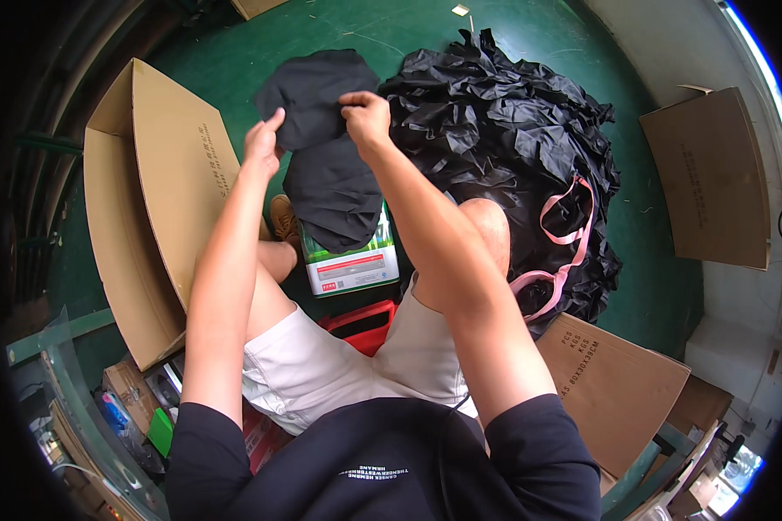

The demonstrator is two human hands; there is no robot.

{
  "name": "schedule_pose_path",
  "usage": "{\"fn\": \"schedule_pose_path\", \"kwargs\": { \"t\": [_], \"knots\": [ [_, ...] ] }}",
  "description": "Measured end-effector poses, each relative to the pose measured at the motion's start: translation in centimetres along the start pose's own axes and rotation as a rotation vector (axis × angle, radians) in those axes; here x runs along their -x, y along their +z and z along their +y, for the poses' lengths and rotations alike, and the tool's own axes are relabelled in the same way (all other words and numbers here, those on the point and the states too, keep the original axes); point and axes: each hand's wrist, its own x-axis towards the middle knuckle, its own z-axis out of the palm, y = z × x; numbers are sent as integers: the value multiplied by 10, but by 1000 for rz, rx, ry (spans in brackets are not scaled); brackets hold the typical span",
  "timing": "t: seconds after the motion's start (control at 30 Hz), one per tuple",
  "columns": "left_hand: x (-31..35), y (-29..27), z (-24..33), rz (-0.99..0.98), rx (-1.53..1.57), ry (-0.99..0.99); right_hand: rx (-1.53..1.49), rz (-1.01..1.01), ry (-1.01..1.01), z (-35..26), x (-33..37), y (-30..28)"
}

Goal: Inspect and sort black fabric bags from a pile.

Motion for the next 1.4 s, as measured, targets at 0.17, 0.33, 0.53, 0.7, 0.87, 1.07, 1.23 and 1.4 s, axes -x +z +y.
{"fn": "schedule_pose_path", "kwargs": {
  "t": [0.17,0.33,0.53,0.7,0.87,1.07,1.23,1.4],
  "knots": [
    [-10,-92,-109,479,-227,-77,211,158,229,105,48,30],
    [64,-72,-185,605,-375,-57,301,274,337,166,94,-17],
    [71,-63,-180,589,-290,109,333,159,74,149,83,-14],
    [57,-34,-151,405,-296,183,-114,2,191,110,61,-5],
    [-5,-44,-114,431,-192,164,-439,-112,239,67,24,25],
    [-31,-20,-56,456,-133,163,-426,-181,252,46,-26,25],
    [-28,-39,-67,477,-472,-37,-195,-219,338,72,-33,10],
    [9,-74,-142,578,-672,-209,94,-135,452,134,8,-8]
  ]
}}
